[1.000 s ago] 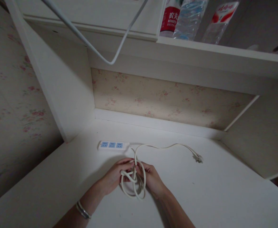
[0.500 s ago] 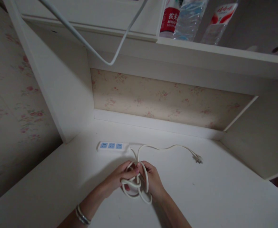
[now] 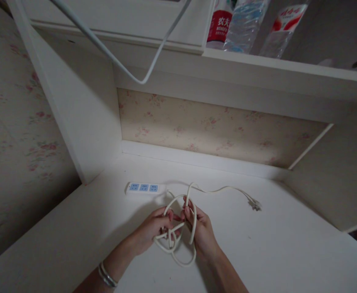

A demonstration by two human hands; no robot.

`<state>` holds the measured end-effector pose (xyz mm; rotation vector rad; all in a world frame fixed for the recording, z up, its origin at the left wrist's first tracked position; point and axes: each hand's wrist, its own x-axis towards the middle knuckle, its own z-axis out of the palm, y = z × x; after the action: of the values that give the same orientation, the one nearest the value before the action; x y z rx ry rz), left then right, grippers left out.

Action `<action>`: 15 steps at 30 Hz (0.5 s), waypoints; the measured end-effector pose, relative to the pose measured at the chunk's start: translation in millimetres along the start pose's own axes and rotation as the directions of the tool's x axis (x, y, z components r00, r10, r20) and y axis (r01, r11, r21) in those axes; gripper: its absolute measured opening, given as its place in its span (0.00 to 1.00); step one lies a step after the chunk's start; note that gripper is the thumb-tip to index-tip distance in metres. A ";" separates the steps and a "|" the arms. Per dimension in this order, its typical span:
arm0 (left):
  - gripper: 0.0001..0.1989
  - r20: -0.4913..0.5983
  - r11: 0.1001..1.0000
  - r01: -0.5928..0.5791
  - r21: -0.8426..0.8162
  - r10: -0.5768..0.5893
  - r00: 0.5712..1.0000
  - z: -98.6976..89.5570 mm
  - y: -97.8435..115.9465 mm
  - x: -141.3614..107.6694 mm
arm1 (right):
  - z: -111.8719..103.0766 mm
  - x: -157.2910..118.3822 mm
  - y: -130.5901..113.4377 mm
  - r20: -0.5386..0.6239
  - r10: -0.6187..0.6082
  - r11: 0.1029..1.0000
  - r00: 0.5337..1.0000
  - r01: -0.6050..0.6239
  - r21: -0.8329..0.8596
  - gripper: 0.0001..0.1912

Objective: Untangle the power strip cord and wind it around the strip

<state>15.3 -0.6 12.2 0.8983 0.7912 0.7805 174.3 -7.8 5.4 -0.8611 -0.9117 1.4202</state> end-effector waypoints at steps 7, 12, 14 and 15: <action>0.07 -0.006 0.987 0.054 -0.151 -0.056 0.998 -5.7 -3.1 1.9 | -4.0 1.4 -6.9 0.036 0.050 0.991 0.998 -0.055 0.125 0.13; 0.05 0.008 0.969 0.098 -0.227 -0.099 0.995 -3.1 -0.8 3.0 | -5.3 1.6 -1.6 0.025 0.004 0.998 1.000 -0.006 0.063 0.21; 0.05 0.014 0.963 0.090 -0.253 -0.090 0.996 -1.8 -0.7 3.0 | -7.6 2.2 2.7 0.056 0.045 0.999 0.997 -0.045 -0.005 0.20; 0.06 0.013 0.962 0.085 -0.258 -0.084 0.996 -1.3 -1.1 3.2 | -8.9 2.5 4.7 0.072 0.067 0.997 0.995 -0.064 -0.045 0.20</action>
<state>16.0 2.1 9.9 0.6275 0.7024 0.7871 180.3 -5.0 -2.6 -0.8823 -0.9796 1.5018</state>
